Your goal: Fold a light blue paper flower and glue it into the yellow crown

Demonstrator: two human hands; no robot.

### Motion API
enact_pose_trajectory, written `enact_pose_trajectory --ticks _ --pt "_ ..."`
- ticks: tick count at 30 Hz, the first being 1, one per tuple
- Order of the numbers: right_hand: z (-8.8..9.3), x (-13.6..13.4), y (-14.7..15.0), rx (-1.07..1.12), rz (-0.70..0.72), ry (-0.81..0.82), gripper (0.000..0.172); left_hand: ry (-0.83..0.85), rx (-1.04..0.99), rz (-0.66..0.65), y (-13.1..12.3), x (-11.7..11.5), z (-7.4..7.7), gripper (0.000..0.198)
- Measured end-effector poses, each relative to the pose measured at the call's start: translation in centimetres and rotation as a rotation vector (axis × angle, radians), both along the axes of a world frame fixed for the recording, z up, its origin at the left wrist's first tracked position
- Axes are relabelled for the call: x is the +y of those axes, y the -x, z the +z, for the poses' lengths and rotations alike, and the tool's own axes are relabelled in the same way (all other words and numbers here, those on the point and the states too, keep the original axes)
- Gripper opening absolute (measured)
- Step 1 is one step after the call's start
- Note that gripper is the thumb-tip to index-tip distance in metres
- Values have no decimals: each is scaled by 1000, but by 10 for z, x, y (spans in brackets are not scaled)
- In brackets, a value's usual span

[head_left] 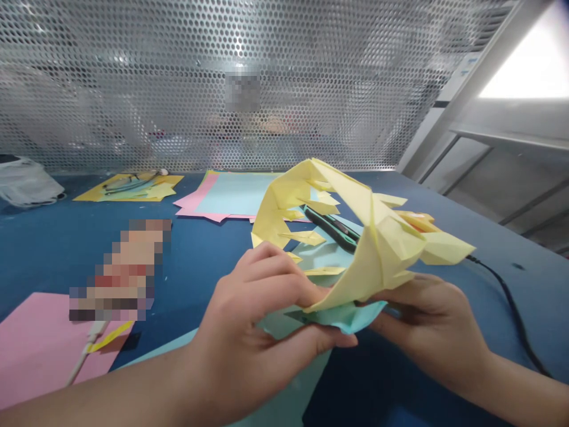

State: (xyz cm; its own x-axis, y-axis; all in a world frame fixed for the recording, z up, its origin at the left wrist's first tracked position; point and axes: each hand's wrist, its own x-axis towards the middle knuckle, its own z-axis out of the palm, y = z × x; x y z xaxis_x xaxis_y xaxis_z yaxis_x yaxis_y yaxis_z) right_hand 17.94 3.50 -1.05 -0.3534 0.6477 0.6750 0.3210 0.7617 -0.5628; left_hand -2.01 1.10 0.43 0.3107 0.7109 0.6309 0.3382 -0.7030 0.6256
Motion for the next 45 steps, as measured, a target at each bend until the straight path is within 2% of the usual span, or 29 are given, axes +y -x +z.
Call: enact_pose_trajectory --ticks 8,13,17,27,33,37,45 --pt "-3 -1 -1 -1 11 9 3 -20 30 3 1 -1 0 14" --pt "-4 -2 -2 -26 11 9 9 -15 22 -4 1 1 -1 14" --pt "-4 -1 -3 -44 8 3 4 -17 39 0 1 0 -1 12" --pt "-1 -1 -3 -83 -1 38 10 13 25 12 0 0 -3 12" --pt "-3 0 -4 -120 -13 186 6 149 35 98 -1 4 -4 9" --pt "-2 -1 -2 -62 30 302 9 150 21 88 -3 3 -5 11" --pt "-2 0 -2 -39 52 325 16 184 40 93 -3 3 -2 9"
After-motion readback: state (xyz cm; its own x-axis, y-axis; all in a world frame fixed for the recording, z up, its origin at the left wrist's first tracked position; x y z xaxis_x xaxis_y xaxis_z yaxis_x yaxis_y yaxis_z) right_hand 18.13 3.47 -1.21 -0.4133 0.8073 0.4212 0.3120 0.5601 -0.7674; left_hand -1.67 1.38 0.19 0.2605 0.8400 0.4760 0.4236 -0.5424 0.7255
